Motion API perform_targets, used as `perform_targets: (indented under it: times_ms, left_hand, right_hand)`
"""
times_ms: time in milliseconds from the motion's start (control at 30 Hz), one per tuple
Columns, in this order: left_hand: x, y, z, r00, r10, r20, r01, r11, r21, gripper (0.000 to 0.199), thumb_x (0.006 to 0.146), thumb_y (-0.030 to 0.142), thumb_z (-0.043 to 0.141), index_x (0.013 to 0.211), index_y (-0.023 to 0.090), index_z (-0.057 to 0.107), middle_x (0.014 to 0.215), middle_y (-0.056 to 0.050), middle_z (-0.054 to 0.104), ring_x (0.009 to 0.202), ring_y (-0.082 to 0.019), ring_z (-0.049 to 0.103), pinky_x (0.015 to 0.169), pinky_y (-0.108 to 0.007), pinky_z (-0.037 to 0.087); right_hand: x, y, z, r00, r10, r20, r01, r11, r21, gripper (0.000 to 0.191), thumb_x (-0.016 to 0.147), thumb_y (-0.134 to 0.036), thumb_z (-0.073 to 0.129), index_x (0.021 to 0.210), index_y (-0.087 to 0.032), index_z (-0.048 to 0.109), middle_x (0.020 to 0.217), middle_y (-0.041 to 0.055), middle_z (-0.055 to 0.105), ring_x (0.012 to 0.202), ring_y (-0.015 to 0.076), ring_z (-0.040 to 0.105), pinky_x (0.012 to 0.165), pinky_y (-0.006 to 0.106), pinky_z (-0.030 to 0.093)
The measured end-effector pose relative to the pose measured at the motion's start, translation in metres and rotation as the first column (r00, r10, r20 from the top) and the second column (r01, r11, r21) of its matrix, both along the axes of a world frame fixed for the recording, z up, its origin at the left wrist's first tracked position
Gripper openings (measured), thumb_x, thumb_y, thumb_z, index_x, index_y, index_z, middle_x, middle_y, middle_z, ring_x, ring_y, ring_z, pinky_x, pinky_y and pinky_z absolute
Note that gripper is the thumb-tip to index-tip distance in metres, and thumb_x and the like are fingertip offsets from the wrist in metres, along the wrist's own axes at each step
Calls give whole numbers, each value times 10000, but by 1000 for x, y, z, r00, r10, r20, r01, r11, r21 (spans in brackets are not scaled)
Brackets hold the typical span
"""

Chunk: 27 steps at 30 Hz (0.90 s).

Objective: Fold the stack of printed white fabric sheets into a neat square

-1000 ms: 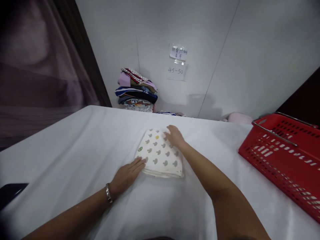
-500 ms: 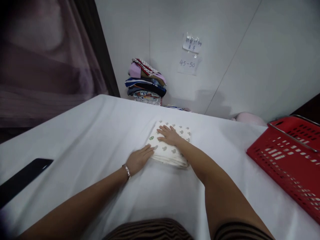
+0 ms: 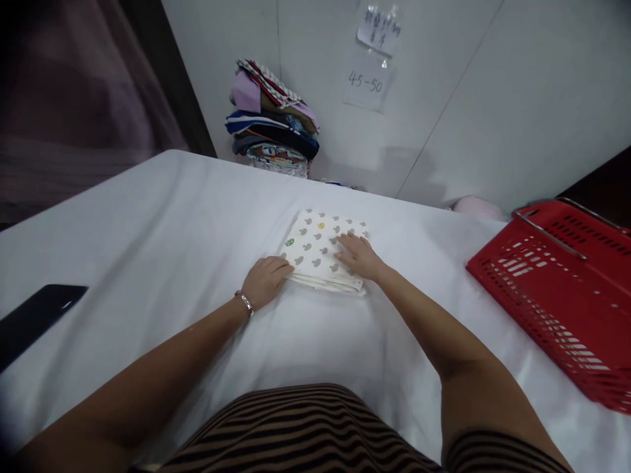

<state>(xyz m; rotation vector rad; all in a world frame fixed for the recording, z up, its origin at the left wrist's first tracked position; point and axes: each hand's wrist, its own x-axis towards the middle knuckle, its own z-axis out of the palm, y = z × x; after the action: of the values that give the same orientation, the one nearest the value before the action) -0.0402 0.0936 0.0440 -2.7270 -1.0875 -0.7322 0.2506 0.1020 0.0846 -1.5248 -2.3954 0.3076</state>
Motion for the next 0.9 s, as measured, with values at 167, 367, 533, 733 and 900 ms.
perform_targets:
  times_ms: [167, 367, 533, 733, 900]
  left_hand:
    - [3, 2, 0, 1000, -4, 12, 4, 1000, -11, 221, 752, 84, 478, 917, 183, 587, 946, -64, 609, 915, -210, 497, 743, -351, 392]
    - [5, 2, 3, 1000, 16, -1, -16, 999, -48, 229, 713, 88, 506, 914, 181, 564, 943, -69, 588, 907, -213, 479, 757, -359, 387]
    - [6, 1, 6, 999, 16, -38, -19, 998, -63, 239, 720, 105, 498, 939, 177, 563, 962, -71, 584, 915, -220, 478, 769, -366, 380]
    - [0, -3, 13, 998, -58, -4, 57, 991, -119, 322, 723, 141, 502, 1038, 185, 557, 1001, -64, 585, 957, -211, 485, 817, -374, 360]
    - [3, -3, 19, 993, -62, 105, 82, 977, -196, 235, 824, 337, 475, 983, 221, 604, 993, -42, 602, 947, -189, 505, 829, -364, 346]
  right_hand:
    - [-11, -51, -2, 986, 149, -77, -139, 983, 119, 358, 866, -409, 452, 1146, -208, 549, 1141, 100, 575, 1069, 230, 503, 909, 394, 388]
    - [-29, -64, -5, 980, 186, 69, -196, 964, 178, 253, 866, -291, 464, 1066, -184, 576, 1054, 103, 587, 952, 218, 510, 810, 363, 406]
    - [-32, -61, -7, 969, 147, 198, -191, 956, 223, 273, 908, -206, 348, 1030, -179, 591, 958, 93, 608, 836, 198, 509, 708, 325, 408]
    - [-29, -64, -12, 962, 136, 239, -199, 944, 264, 255, 893, -162, 372, 1042, -158, 578, 974, 101, 602, 852, 201, 503, 720, 323, 413]
    - [-28, -67, -15, 963, 162, 214, -209, 952, 223, 254, 901, -179, 360, 1030, -175, 579, 984, 89, 604, 877, 206, 513, 736, 331, 425]
